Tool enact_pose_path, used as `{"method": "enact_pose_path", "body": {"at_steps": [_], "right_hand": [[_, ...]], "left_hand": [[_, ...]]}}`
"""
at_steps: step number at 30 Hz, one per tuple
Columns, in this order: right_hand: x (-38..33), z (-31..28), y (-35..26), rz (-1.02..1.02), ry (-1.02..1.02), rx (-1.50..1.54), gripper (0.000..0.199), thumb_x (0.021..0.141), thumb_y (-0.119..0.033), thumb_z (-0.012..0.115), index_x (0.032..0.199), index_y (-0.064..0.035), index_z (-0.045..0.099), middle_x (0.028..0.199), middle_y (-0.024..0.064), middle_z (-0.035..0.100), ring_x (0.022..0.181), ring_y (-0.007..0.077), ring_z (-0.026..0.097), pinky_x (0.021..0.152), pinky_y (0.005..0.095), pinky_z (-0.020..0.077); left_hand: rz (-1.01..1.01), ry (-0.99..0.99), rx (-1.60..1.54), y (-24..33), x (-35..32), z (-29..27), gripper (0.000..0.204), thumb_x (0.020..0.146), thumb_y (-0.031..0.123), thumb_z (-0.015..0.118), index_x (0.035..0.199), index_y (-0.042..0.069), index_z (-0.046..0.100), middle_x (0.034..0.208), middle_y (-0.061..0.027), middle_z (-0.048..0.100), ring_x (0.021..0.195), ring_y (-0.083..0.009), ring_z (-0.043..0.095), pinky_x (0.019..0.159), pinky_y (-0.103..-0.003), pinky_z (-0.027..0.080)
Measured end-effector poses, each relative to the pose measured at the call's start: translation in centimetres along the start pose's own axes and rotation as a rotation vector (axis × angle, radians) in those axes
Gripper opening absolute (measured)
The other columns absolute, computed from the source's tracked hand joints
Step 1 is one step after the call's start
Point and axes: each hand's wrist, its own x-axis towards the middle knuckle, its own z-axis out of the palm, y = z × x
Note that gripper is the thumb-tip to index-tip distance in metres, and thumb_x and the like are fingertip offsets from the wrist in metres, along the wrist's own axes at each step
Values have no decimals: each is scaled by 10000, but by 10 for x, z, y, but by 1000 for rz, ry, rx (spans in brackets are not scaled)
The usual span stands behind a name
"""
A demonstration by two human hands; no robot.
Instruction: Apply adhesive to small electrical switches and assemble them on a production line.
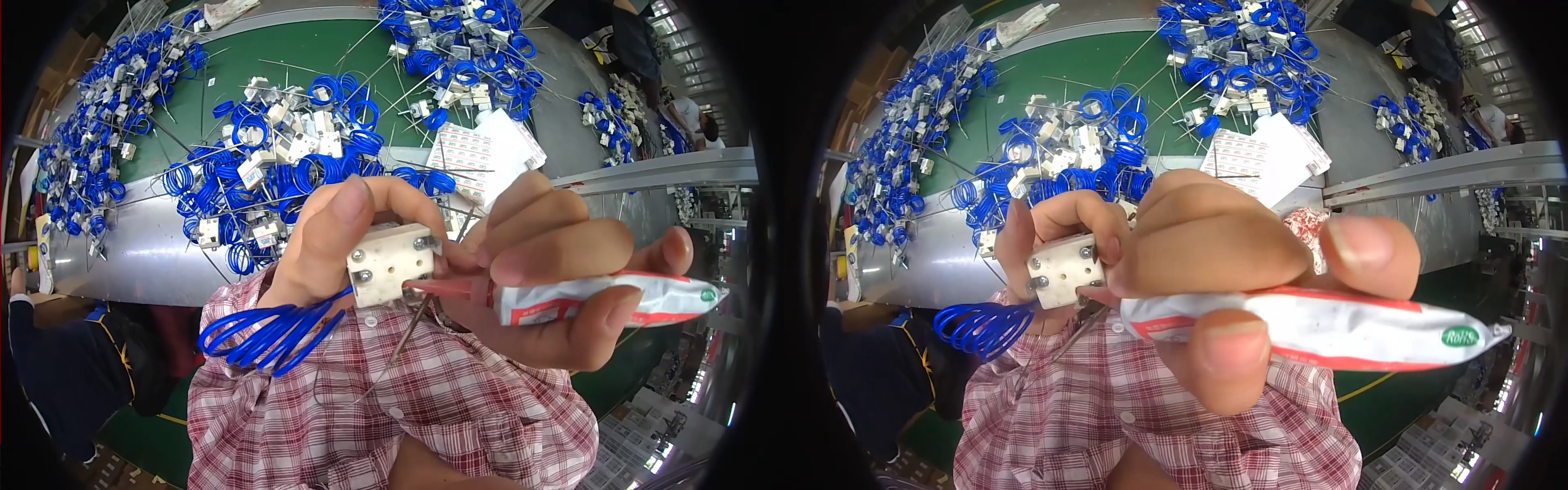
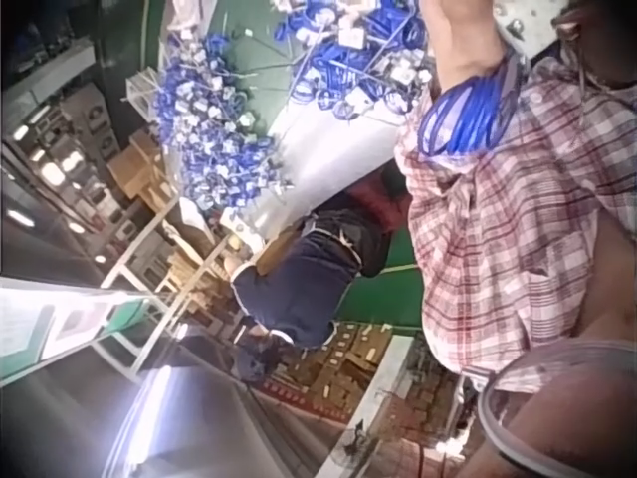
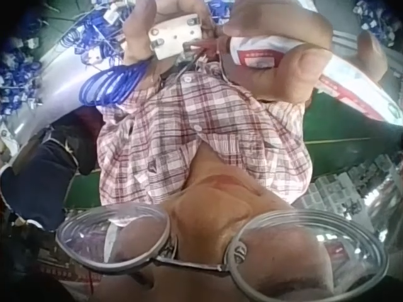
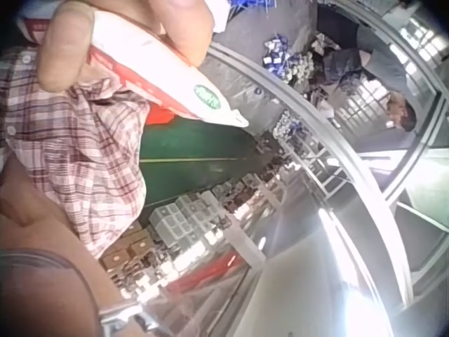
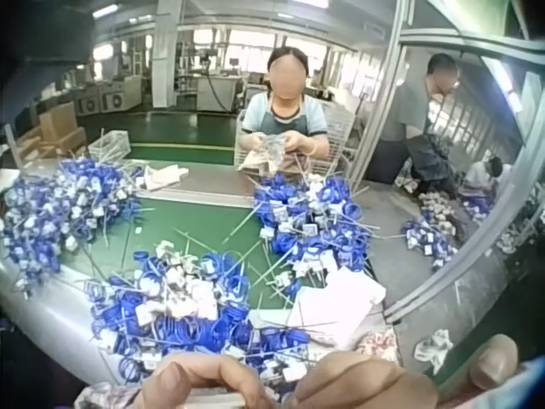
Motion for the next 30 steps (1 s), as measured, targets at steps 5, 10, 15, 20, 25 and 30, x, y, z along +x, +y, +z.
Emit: {"method": "enact_pose_path", "body": {"at_steps": [5,10,15,20,25,30], "right_hand": [[-1,1,9,-34,140,-79,418,891,-225,261,1221,26,212,584,77,482,360,141,383,342,257,330],[4,10,9,-110,270,-134,415,890,-229,258,1199,42,208,552,70,461,333,130,360,317,237,300],[-2,6,0,-203,474,-125,414,886,-246,281,1161,58,220,506,55,432,314,116,322,315,227,281],[-1,6,-2,-43,627,34,361,882,-214,301,1161,11,257,519,45,444,342,110,328,346,235,280],[16,-43,-20,318,572,719,246,874,-147,401,1066,7,398,518,4,364,406,66,290,402,202,260],[-4,-139,-17,341,647,823,233,844,-61,443,1006,101,405,568,23,337,433,87,269,415,219,243]], "left_hand": [[-29,13,113,3,6,-1,758,810,662,205,808,-36,499,716,-96,506,634,-142,504,563,-230,414],[-54,31,33,8,-1,3,732,814,651,237,811,-29,507,736,-97,520,692,-158,542,635,-249,454],[2,35,22,-14,3,7,664,830,595,319,857,-21,566,721,-117,606,627,-154,591,568,-249,470],[-20,123,-154,-18,-3,14,593,867,538,293,883,-1,542,766,-72,578,682,-143,582,595,-263,498],[360,170,16,14,-47,-3,567,868,515,286,847,6,535,732,-91,568,726,-221,617,524,-261,489],[1010,556,36,100,-147,-113,410,839,425,465,884,19,504,792,-75,543,723,-181,551,585,-266,456]]}}
